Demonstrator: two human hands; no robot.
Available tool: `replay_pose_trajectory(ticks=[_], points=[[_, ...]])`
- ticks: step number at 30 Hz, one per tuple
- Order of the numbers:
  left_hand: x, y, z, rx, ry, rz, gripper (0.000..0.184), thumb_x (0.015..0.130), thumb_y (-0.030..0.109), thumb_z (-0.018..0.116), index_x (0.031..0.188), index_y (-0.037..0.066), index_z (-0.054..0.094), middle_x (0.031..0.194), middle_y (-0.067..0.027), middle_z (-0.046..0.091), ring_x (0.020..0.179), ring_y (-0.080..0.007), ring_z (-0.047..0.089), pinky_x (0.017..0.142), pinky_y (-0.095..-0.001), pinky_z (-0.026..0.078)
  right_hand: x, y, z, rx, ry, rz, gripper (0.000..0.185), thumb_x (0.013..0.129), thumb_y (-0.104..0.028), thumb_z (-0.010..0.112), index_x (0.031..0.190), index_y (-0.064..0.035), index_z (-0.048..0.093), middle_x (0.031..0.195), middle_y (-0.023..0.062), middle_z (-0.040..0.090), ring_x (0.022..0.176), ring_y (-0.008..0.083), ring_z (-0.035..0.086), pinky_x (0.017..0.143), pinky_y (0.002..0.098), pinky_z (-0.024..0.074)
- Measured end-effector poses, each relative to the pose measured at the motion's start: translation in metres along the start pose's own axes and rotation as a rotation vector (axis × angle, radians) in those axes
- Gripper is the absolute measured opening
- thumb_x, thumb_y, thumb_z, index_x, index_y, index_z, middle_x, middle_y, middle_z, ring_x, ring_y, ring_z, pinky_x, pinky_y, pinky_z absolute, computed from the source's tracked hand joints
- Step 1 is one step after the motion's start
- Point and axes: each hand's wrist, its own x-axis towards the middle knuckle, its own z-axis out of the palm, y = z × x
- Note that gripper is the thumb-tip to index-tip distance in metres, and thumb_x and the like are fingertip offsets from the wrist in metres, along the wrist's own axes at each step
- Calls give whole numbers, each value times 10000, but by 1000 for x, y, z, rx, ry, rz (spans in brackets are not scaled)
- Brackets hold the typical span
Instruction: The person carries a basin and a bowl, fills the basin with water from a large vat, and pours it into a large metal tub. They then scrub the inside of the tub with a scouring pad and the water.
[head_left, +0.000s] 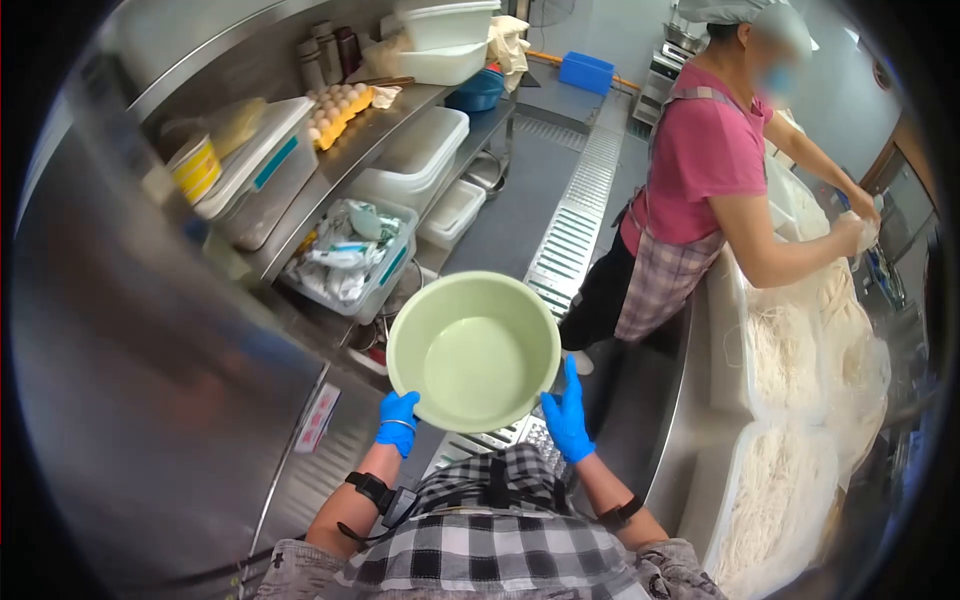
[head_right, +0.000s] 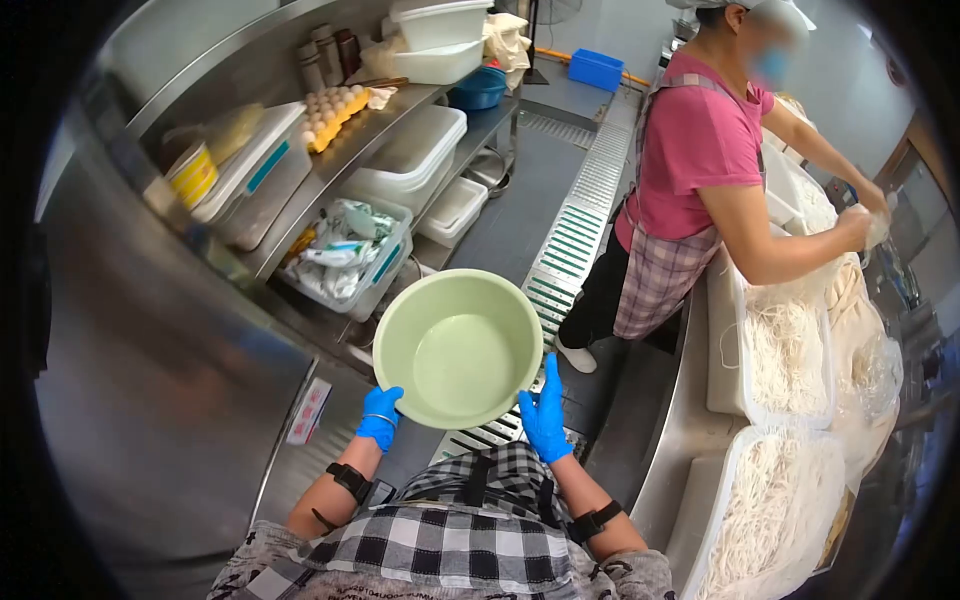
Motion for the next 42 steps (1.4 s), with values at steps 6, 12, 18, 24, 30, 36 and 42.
replay_pose_trajectory(ticks=[6,12,18,24,30,36,42], points=[[115,0,74,32,-17,-10,293,659,-42,516,952,-48,517,859,-133,567,726,-242,572,626,-335,477,115,42,-6,444,-80,699,567,770,-241,545,1228,-83,252,987,112,510,753,171,566,546,293,471],[212,24,179,168,-65,103,278,674,-32,508,952,-39,521,847,-116,572,718,-219,575,603,-309,479,255,115,-32,667,-205,969,338,753,-208,526,1057,-81,453,955,58,542,762,172,567,583,277,498],[275,75,274,226,-119,-4,276,734,126,568,970,-3,509,861,-107,570,708,-191,580,540,-299,496,388,133,-56,673,-168,1079,299,698,-96,524,978,-9,471,872,124,548,721,211,571,551,281,498],[381,93,339,440,-126,-133,313,732,311,592,873,52,487,806,-74,532,661,-168,536,448,-286,474,504,164,-51,822,57,1079,244,695,-59,499,924,9,450,801,135,540,620,245,553,502,294,492],[475,120,425,418,-254,-242,264,748,261,577,906,79,472,853,-63,516,722,-190,531,494,-311,467,611,202,-73,765,245,1064,240,722,-105,468,914,35,439,805,153,531,615,237,553,520,287,512],[553,132,516,475,-378,-359,268,759,218,562,960,66,470,899,-83,528,727,-207,549,532,-317,483,666,253,-128,767,379,1068,271,727,-149,466,958,-9,450,887,159,534,716,237,563,529,324,499],[652,105,587,390,-366,-514,245,760,222,554,941,80,470,798,-92,525,623,-215,548,476,-349,480,731,300,-180,865,603,1053,271,717,-140,493,959,-24,456,850,127,545,711,227,558,493,275,477]])
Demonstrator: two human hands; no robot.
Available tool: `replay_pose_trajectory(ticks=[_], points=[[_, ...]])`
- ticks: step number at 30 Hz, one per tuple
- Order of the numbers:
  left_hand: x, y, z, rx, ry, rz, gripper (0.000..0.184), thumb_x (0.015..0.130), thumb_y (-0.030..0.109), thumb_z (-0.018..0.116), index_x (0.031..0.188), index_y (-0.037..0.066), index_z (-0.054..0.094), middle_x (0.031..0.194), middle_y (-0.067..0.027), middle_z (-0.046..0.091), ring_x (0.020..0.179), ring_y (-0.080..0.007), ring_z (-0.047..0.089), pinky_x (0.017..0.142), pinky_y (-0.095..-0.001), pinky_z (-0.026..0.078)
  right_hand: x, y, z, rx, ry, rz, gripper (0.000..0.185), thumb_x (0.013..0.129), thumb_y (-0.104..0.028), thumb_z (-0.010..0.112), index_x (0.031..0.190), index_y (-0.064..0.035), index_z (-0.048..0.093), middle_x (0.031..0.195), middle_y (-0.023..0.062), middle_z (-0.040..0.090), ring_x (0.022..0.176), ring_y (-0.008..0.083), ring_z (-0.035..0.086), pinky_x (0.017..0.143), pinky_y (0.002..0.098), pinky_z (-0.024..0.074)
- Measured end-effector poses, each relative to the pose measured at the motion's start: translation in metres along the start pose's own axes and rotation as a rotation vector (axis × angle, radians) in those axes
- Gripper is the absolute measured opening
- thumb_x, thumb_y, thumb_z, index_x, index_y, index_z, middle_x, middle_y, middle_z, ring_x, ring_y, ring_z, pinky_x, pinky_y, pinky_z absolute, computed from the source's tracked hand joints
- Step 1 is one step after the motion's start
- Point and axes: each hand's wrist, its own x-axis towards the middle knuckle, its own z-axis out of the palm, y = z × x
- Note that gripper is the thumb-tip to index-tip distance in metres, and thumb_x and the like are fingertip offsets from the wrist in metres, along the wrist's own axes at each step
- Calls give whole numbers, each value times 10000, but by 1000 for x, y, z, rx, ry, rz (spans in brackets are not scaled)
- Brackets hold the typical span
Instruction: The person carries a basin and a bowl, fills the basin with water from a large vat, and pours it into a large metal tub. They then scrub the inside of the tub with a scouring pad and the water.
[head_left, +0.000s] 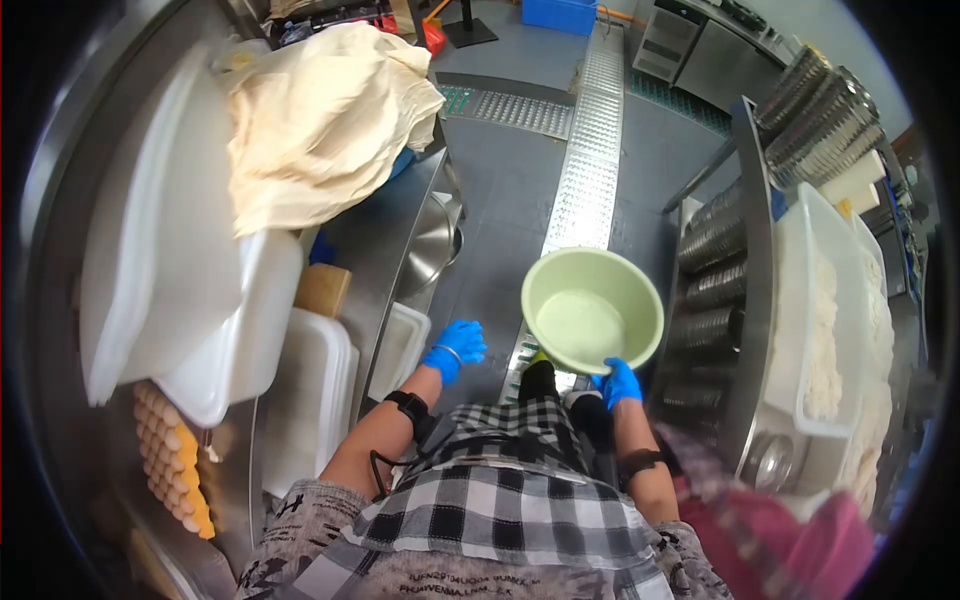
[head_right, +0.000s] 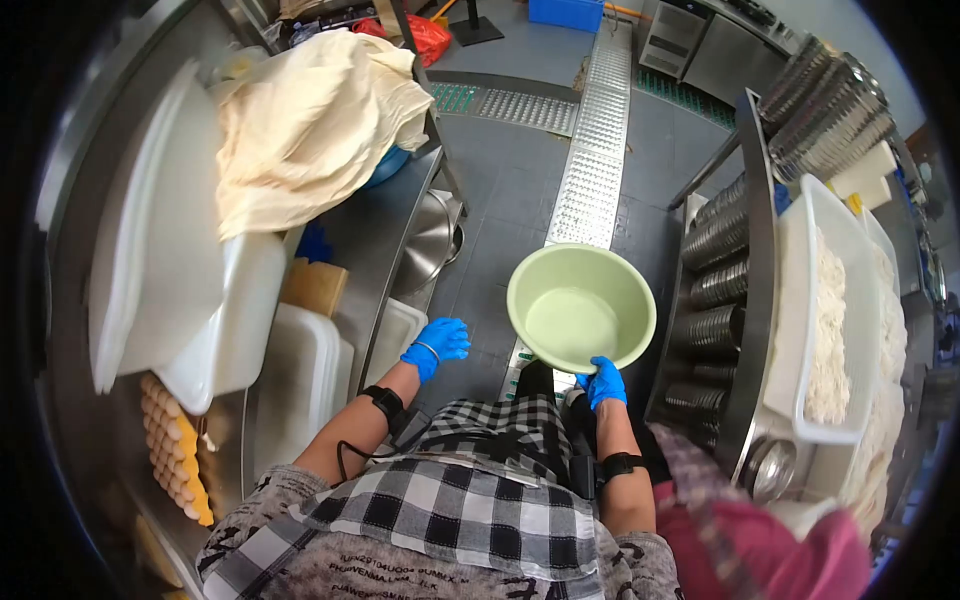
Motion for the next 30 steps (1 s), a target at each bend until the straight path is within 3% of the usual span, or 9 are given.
replay_pose_trajectory(ticks=[6,10,19,22,24,25,26,28,30], points=[[121,11,-11,-137,264,-169,212,789,252,489,935,99,480,788,-103,529,652,-265,546,521,-412,470,117,-48,26,-158,8,87,205,735,-124,479,922,-42,464,817,99,535,678,204,545,456,275,453],[200,7,-38,-203,204,-206,215,801,285,457,901,99,491,772,-106,531,680,-278,543,539,-428,461,177,-63,61,-322,69,102,195,735,-139,481,897,-31,477,760,89,533,632,196,536,438,285,435],[443,-89,-138,-289,459,-363,374,801,284,472,1072,33,416,1009,-187,487,904,-340,497,680,-470,457,360,-8,93,-518,82,156,253,717,-192,517,914,-34,513,790,98,554,662,194,551,476,293,458],[526,-176,-240,225,224,-178,308,788,287,458,955,32,495,896,-176,541,834,-301,520,704,-387,446,413,8,88,-601,46,129,269,720,-193,513,934,-30,511,806,101,557,684,198,558,481,296,461],[563,-186,-274,949,-21,378,336,800,299,425,984,25,492,908,-193,533,887,-307,501,804,-356,397,434,5,94,-637,46,131,281,721,-191,511,949,-28,509,792,93,560,671,198,560,480,295,460],[563,-176,-268,656,99,264,363,810,309,418,1026,20,452,988,-190,481,953,-306,445,840,-377,361,443,4,97,-661,32,122,283,717,-163,510,957,-13,502,792,100,560,643,202,566,458,293,472],[564,-151,-248,-122,318,1,394,819,319,410,1069,14,411,1067,-186,429,1020,-305,389,876,-398,324,451,4,96,-686,17,115,286,713,-134,508,965,1,495,792,108,561,615,206,571,437,291,483],[567,-111,-219,-811,598,-22,465,838,339,395,1153,3,331,1226,-179,324,1154,-302,278,948,-440,252,465,-2,95,-702,-3,112,294,715,-135,511,974,4,493,780,104,562,606,198,571,434,283,479],[576,-113,-215,-521,606,91,458,845,310,389,1163,-15,332,1237,-137,331,1147,-264,285,965,-407,232,474,-6,94,-766,-23,90,281,717,-134,513,963,0,497,770,95,564,595,187,569,424,274,472]])
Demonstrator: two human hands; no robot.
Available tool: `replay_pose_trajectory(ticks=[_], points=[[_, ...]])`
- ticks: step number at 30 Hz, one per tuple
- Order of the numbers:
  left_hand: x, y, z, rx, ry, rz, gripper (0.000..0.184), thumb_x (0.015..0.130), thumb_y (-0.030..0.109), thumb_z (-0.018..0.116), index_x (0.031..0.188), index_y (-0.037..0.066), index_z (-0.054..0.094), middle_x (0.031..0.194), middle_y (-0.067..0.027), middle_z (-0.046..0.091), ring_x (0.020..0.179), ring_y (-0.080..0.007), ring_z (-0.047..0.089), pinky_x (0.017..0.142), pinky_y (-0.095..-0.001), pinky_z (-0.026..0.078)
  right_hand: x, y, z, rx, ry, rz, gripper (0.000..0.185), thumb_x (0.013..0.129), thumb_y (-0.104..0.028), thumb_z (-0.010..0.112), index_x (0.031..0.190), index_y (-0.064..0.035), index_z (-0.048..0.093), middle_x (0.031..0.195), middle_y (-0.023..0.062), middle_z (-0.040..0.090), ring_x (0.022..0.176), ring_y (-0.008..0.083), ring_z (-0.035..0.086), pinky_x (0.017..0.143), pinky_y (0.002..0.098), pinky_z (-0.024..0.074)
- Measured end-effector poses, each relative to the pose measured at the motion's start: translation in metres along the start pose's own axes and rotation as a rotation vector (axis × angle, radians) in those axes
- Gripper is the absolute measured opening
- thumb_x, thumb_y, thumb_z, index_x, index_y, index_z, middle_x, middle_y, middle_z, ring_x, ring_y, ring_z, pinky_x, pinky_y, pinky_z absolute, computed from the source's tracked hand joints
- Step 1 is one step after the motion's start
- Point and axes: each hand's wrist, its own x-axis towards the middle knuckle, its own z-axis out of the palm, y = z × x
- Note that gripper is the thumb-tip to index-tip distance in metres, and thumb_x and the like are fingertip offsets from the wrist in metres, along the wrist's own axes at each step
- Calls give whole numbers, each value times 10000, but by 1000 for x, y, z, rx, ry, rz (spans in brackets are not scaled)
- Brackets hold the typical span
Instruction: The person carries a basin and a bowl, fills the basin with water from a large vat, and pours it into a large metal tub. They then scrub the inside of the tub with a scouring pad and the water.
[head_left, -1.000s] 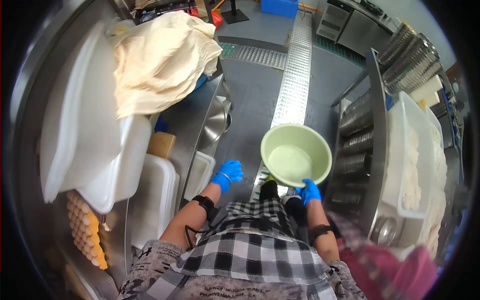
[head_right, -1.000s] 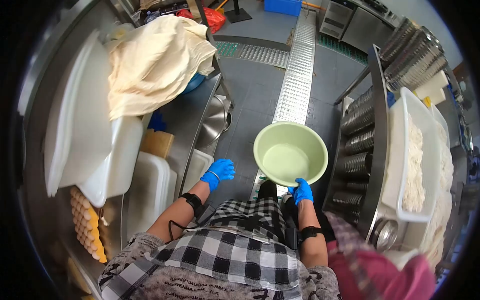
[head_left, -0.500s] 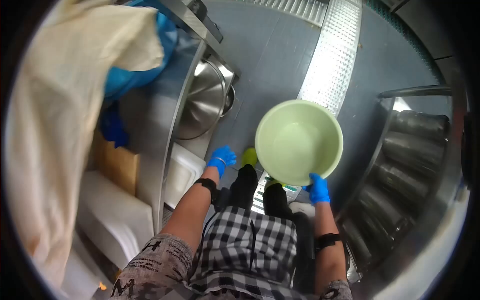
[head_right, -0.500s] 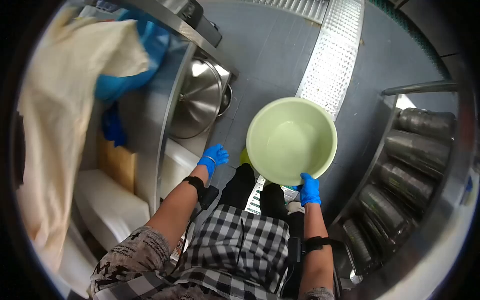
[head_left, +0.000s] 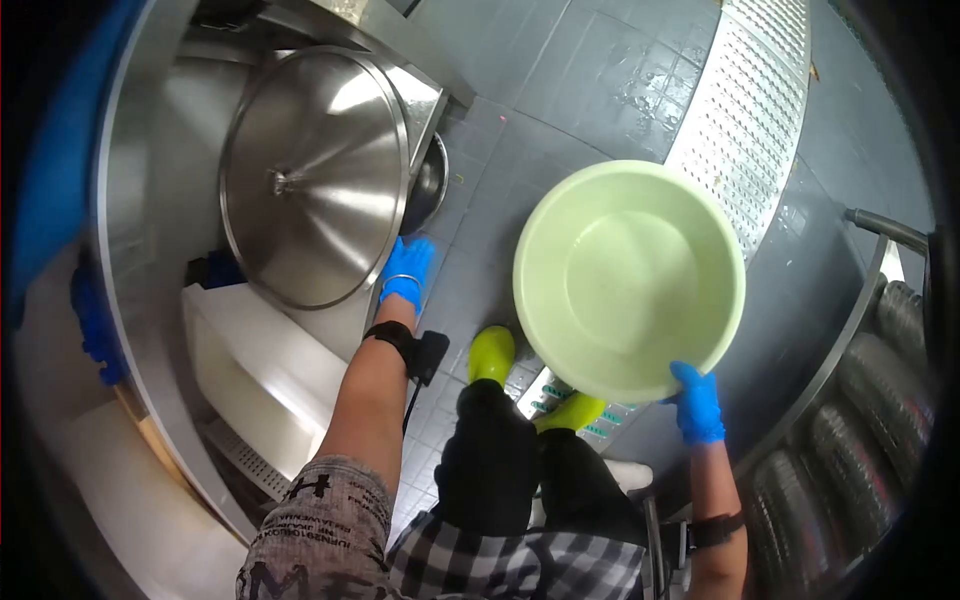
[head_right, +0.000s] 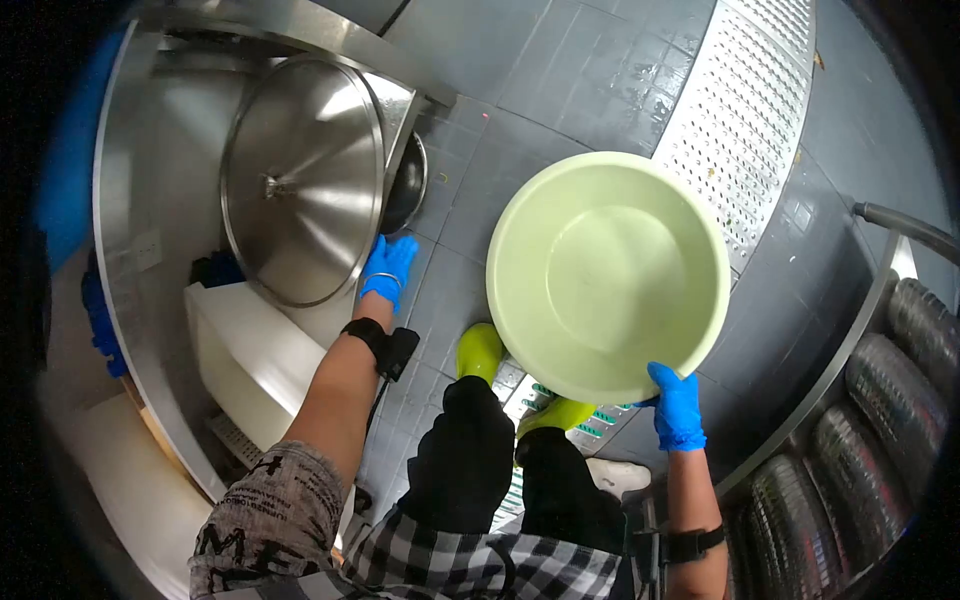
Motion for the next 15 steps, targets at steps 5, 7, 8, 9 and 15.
replay_pose_trajectory(ticks=[5,7,8,9,15], points=[[76,-14,-31,-771,-251,-169,333,816,158,433,1126,39,406,1166,-106,423,1021,-266,420,879,-420,327,17,10,-7,-71,32,-33,270,717,-134,516,952,-2,501,763,81,566,583,167,563,397,252,457],[68,-26,-25,-612,-223,63,250,764,43,464,1012,33,491,1009,-99,530,859,-269,500,813,-413,386,22,14,-8,-76,27,-21,272,715,-137,516,952,-4,502,764,80,565,584,168,563,398,254,458],[55,-35,-14,-612,-213,64,250,764,43,464,1012,33,491,1009,-99,530,859,-269,500,813,-413,386,23,16,-9,-73,23,-14,275,713,-139,517,953,-6,503,765,79,564,585,168,563,399,256,459],[43,-45,-6,-563,-121,141,224,754,35,462,974,17,501,970,-103,537,836,-261,500,798,-406,395,26,18,-8,-78,17,-11,275,713,-139,517,953,-6,503,765,79,564,585,168,563,399,256,459],[-5,-77,-25,-402,199,-147,396,584,-30,495,969,62,481,880,-87,503,792,-229,504,702,-327,433,30,24,-11,-57,69,23,281,705,-147,518,951,-10,505,768,79,560,601,173,565,406,263,462]])
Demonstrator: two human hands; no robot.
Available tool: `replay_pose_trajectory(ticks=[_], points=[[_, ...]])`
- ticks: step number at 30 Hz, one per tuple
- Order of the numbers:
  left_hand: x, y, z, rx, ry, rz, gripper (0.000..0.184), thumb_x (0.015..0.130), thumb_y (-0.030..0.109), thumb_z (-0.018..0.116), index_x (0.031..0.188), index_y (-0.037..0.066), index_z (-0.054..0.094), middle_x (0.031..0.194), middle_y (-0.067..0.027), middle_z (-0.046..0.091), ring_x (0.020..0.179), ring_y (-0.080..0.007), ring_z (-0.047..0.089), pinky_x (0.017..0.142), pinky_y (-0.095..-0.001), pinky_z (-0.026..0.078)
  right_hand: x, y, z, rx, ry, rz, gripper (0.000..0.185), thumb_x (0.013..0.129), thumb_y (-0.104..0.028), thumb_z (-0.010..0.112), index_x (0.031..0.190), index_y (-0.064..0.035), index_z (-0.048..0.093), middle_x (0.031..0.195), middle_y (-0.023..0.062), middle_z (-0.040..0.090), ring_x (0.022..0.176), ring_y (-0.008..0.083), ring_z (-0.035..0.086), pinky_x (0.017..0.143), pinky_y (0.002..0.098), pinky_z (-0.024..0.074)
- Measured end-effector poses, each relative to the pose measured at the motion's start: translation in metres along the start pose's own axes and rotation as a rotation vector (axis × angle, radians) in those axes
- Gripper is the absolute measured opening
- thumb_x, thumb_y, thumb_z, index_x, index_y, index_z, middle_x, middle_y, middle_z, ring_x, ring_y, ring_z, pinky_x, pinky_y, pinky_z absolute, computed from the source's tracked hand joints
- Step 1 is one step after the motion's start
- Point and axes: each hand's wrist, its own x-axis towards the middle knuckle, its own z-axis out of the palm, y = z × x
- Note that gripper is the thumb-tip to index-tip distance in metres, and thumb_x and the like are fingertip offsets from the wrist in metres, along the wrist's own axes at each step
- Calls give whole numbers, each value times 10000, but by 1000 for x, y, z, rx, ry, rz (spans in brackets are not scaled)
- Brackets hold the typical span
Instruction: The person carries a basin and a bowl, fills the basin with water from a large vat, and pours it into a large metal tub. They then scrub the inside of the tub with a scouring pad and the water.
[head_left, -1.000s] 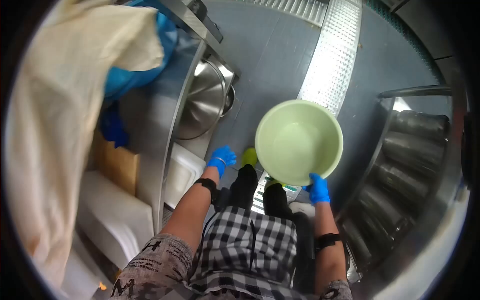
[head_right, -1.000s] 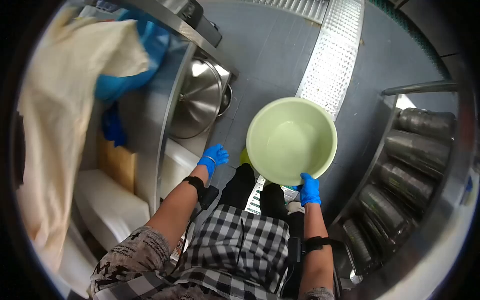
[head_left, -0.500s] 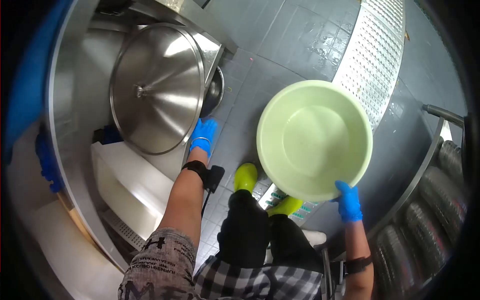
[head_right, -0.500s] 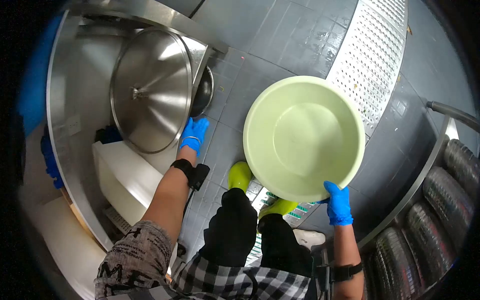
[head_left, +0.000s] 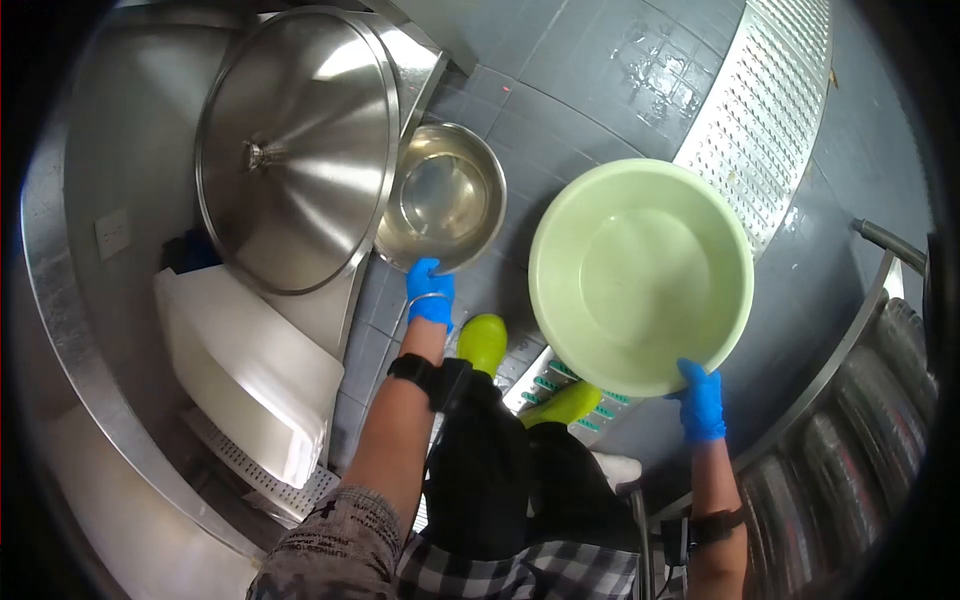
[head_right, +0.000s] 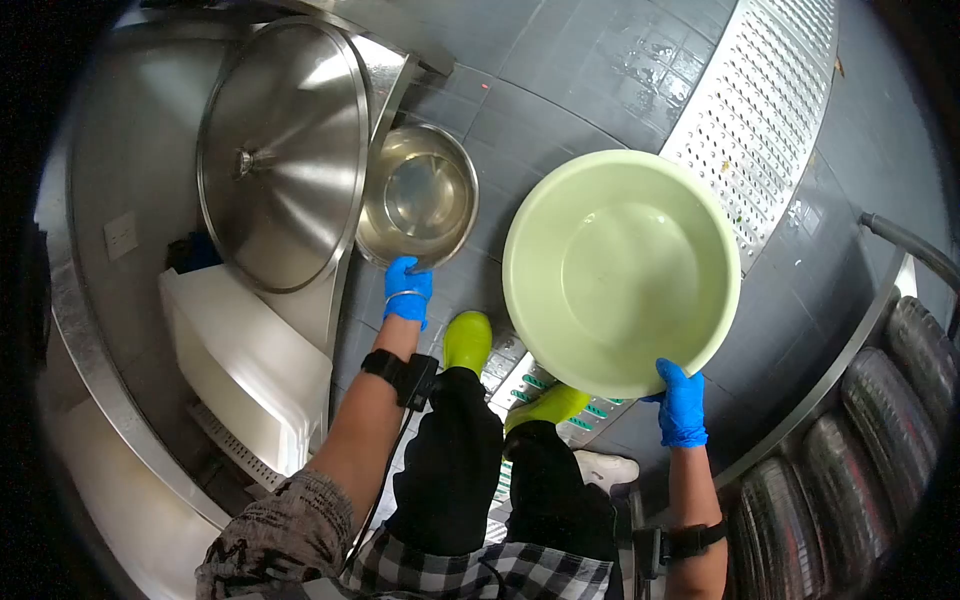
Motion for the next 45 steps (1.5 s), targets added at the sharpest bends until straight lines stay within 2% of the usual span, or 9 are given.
replay_pose_trajectory(ticks=[1,3,6,15,30,36,37,39,45], points=[[-9,-4,-2,0,-2,-6,396,584,-30,495,969,62,481,880,-87,503,792,-229,504,702,-327,433,0,2,-2,9,15,-6,284,704,-146,520,953,-10,503,769,79,560,602,173,564,407,262,461],[-26,-9,-5,91,-234,244,444,573,-43,479,1009,43,469,902,-75,501,812,-224,500,704,-315,435,-1,4,-5,21,36,-13,287,703,-146,522,955,-10,501,770,78,559,602,173,564,407,261,460],[-42,-10,-5,217,-268,276,476,560,-55,468,1028,30,461,916,-77,503,828,-229,501,718,-312,436,-4,9,-17,25,84,-48,295,704,-146,527,965,-12,499,775,70,558,595,165,558,422,254,456],[-89,-7,46,399,-502,200,480,563,-60,463,1040,-17,444,950,-117,508,855,-224,518,751,-301,436,-20,37,-57,178,280,-232,317,708,-108,536,1005,-17,475,818,40,534,658,137,539,457,248,445],[-204,43,123,474,-578,310,544,547,-80,461,1082,2,411,993,-137,491,897,-257,504,790,-337,424,-35,56,-53,329,261,-45,297,699,-137,543,973,-32,500,797,62,561,622,164,563,417,269,446],[-281,79,132,549,-500,281,531,551,-72,458,1071,20,408,941,-116,488,860,-242,501,751,-319,433,-109,33,-60,417,356,63,310,687,-151,542,974,-46,493,813,54,537,692,169,532,484,293,427],[-295,86,132,540,-500,277,531,546,-71,460,1067,22,409,931,-114,487,855,-242,500,745,-317,435,-114,54,-68,570,380,-101,316,687,-92,523,993,-25,484,835,79,548,695,202,555,499,329,467],[-335,101,140,587,-447,250,540,536,-70,462,1066,18,409,940,-121,490,852,-245,503,740,-321,438,-163,24,-83,539,402,110,309,688,-70,510,990,-12,478,819,78,542,688,206,550,482,342,452],[-428,142,177,566,-633,153,512,545,-60,432,1047,40,425,980,-109,487,889,-255,500,773,-345,440,-278,-26,-114,845,500,47,325,691,-73,493,1001,11,438,797,130,542,575,232,562,338,295,432]])
